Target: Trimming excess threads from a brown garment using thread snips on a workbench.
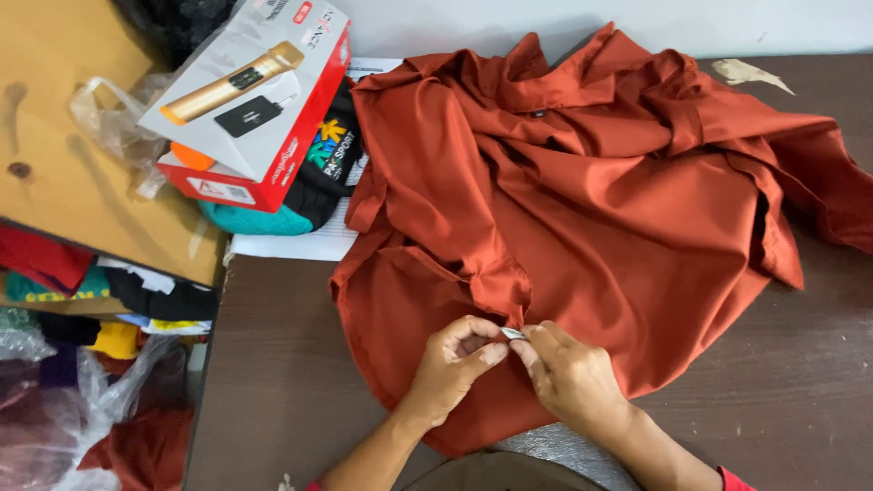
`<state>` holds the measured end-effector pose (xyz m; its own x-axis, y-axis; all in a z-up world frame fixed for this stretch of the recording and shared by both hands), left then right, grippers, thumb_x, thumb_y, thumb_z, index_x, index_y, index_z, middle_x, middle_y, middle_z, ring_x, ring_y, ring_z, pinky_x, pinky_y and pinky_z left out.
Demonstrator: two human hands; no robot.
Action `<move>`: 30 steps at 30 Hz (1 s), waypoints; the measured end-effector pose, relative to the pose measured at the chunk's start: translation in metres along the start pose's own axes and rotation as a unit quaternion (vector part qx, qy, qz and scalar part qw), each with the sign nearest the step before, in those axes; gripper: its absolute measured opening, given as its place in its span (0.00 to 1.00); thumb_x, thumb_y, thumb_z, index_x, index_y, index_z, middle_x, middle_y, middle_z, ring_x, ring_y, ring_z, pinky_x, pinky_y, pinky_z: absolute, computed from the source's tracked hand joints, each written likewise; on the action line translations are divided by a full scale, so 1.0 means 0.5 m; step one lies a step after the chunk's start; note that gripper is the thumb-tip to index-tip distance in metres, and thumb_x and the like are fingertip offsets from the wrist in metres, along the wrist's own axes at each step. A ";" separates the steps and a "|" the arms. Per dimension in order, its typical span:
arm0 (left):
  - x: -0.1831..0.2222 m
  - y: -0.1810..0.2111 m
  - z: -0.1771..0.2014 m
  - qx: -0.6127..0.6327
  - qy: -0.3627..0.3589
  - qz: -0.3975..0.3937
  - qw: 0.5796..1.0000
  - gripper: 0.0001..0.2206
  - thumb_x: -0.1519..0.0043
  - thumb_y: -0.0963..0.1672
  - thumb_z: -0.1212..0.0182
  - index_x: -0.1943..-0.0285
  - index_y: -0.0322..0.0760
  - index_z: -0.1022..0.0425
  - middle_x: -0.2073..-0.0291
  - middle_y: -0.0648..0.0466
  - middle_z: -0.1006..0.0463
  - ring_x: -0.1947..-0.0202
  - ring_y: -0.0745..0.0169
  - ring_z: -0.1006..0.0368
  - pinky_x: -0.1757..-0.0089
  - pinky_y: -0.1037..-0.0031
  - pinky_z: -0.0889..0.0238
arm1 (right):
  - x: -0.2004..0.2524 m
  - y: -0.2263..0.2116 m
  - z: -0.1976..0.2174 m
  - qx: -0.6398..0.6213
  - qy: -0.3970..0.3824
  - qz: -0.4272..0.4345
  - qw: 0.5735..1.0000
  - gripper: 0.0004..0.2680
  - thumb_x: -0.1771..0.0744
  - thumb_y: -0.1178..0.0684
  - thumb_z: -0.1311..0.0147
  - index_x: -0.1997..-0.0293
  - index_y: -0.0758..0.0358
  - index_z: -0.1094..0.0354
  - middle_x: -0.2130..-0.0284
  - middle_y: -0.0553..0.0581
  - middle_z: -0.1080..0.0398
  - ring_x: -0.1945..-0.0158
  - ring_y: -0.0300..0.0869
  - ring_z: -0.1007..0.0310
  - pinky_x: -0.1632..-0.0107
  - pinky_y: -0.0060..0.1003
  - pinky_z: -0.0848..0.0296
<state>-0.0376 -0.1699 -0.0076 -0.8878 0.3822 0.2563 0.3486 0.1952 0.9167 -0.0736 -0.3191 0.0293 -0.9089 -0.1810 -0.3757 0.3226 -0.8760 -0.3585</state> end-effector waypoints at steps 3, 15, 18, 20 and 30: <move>0.005 -0.003 0.008 -0.012 0.013 -0.005 1.000 0.05 0.39 0.40 0.33 0.56 0.37 0.21 0.62 0.58 0.20 0.58 0.73 0.26 0.52 0.80 0.31 | 0.010 0.031 -0.010 -0.077 -0.066 -0.085 0.991 0.08 0.32 0.46 0.48 0.54 0.55 0.28 0.61 0.47 0.22 0.60 0.44 0.20 0.61 0.43 0.25; 0.049 0.110 0.008 -0.272 -0.126 -0.085 0.950 0.08 0.36 0.45 0.40 0.55 0.44 0.16 0.58 0.60 0.15 0.58 0.76 0.24 0.58 0.83 0.32 | 0.188 0.116 -0.010 0.137 -0.389 -0.309 0.857 0.28 0.41 0.20 0.46 0.34 0.10 0.51 0.60 0.34 0.19 0.52 0.42 0.18 0.48 0.42 0.19; 0.050 0.190 0.077 -0.403 0.026 -0.333 0.852 0.08 0.37 0.42 0.46 0.66 0.38 0.21 0.66 0.57 0.17 0.61 0.60 0.21 0.55 0.69 0.30 | 0.212 0.126 -0.002 0.129 -0.403 -0.331 0.843 0.30 0.41 0.22 0.46 0.32 0.03 0.57 0.44 0.14 0.29 0.46 0.35 0.20 0.46 0.35 0.19; 0.041 0.194 0.151 -0.531 0.172 -0.331 0.761 0.04 0.36 0.41 0.43 0.55 0.43 0.25 0.58 0.60 0.21 0.55 0.57 0.26 0.54 0.64 0.31 | 0.224 0.130 0.000 0.149 -0.428 -0.328 0.829 0.28 0.40 0.22 0.46 0.34 -0.05 0.58 0.45 0.18 0.29 0.48 0.34 0.19 0.43 0.34 0.21; -0.032 0.105 -0.015 -0.643 0.012 -0.398 0.654 0.28 0.37 0.37 0.39 0.27 0.50 0.35 0.69 0.49 0.31 0.72 0.47 0.34 0.69 0.58 0.31 | 0.261 0.156 -0.025 0.183 -0.318 -0.286 0.885 0.28 0.42 0.20 0.48 0.35 -0.03 0.53 0.53 0.16 0.24 0.52 0.35 0.19 0.52 0.36 0.18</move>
<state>-0.0071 -0.1726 0.0389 -0.6444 0.6047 -0.4680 -0.7541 -0.6039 0.2580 -0.1637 -0.4054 -0.0584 -0.8986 0.2261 0.3761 -0.2402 -0.9707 0.0098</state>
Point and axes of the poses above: each hand's wrist, its own x-axis away from the middle knuckle, its own z-axis out of the back of the hand, y = z × x, the point moved 8 cm from there along -x, towards the middle knuckle
